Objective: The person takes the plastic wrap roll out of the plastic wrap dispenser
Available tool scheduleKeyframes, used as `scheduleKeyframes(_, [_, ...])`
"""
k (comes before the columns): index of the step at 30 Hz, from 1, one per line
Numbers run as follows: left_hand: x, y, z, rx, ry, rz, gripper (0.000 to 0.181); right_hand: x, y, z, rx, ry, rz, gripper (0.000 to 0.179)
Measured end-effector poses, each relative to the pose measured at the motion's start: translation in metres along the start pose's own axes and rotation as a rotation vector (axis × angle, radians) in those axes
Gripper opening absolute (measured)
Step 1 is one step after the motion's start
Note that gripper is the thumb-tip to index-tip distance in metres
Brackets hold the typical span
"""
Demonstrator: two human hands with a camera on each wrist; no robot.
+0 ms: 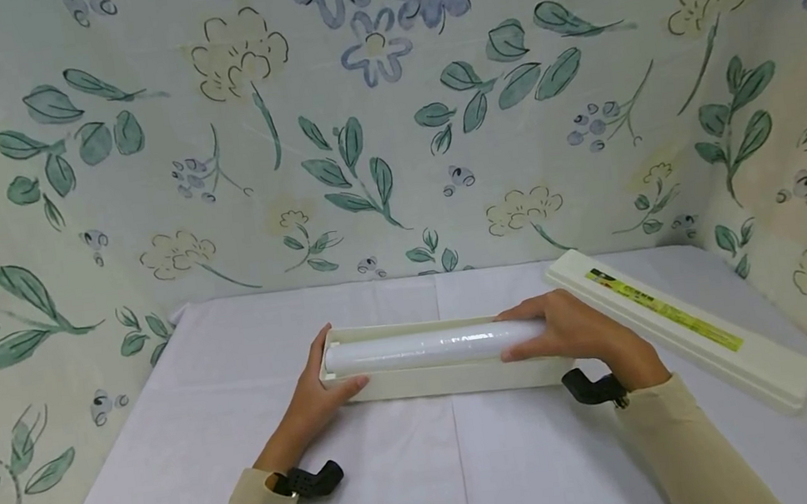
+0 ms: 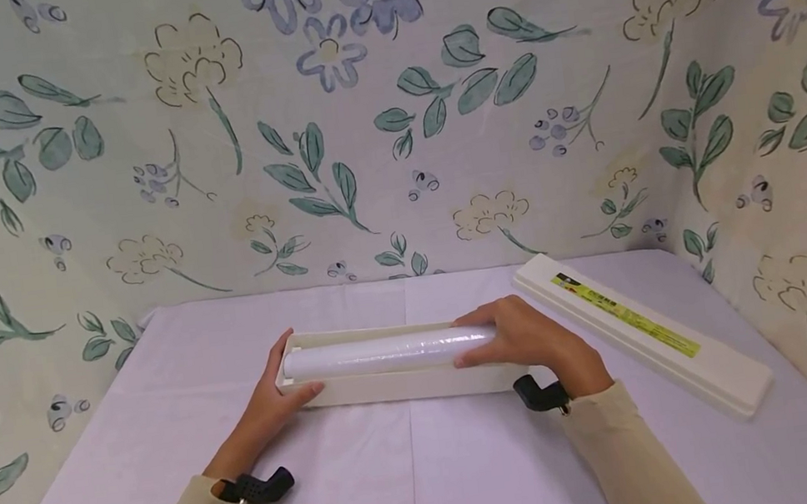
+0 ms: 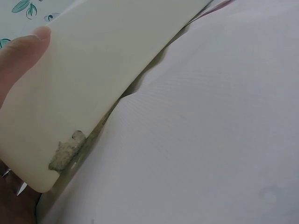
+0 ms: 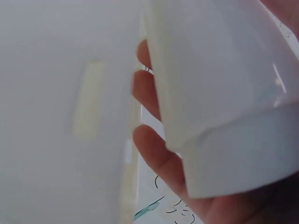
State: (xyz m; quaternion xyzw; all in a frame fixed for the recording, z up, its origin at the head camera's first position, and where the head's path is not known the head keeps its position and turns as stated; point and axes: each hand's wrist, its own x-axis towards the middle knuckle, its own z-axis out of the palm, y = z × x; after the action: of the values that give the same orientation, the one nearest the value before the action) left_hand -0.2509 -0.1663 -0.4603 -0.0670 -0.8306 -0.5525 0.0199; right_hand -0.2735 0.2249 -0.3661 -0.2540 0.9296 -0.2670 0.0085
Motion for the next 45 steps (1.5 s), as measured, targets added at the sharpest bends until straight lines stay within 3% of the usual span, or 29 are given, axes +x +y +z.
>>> scheduleKeyframes(5, [-0.001,0.000,0.000,-0.002,-0.011,-0.022,0.104,-0.001,-0.003,-0.002,-0.009,0.005,-0.014,0.066])
scheduleKeyframes(10, [0.000,0.002,0.000,0.004,-0.007,0.003,0.103,-0.003,-0.007,-0.005,-0.043,0.024,-0.029,0.066])
scheduleKeyframes(19, [-0.001,0.001,0.000,0.003,-0.014,-0.003,0.103,-0.005,-0.015,-0.005,0.027,-0.007,0.042,0.063])
scheduleKeyframes(31, [0.000,0.003,-0.001,-0.003,-0.011,-0.005,0.103,-0.005,-0.018,-0.006,0.044,-0.040,0.028,0.052])
scheduleKeyframes(41, [0.000,-0.002,0.000,0.000,-0.012,-0.012,0.103,-0.008,-0.018,-0.007,0.090,-0.087,0.051,0.063])
scheduleKeyframes(45, [-0.002,0.004,-0.001,0.005,-0.016,-0.002,0.103,-0.008,-0.018,-0.008,0.096,-0.092,0.049,0.063])
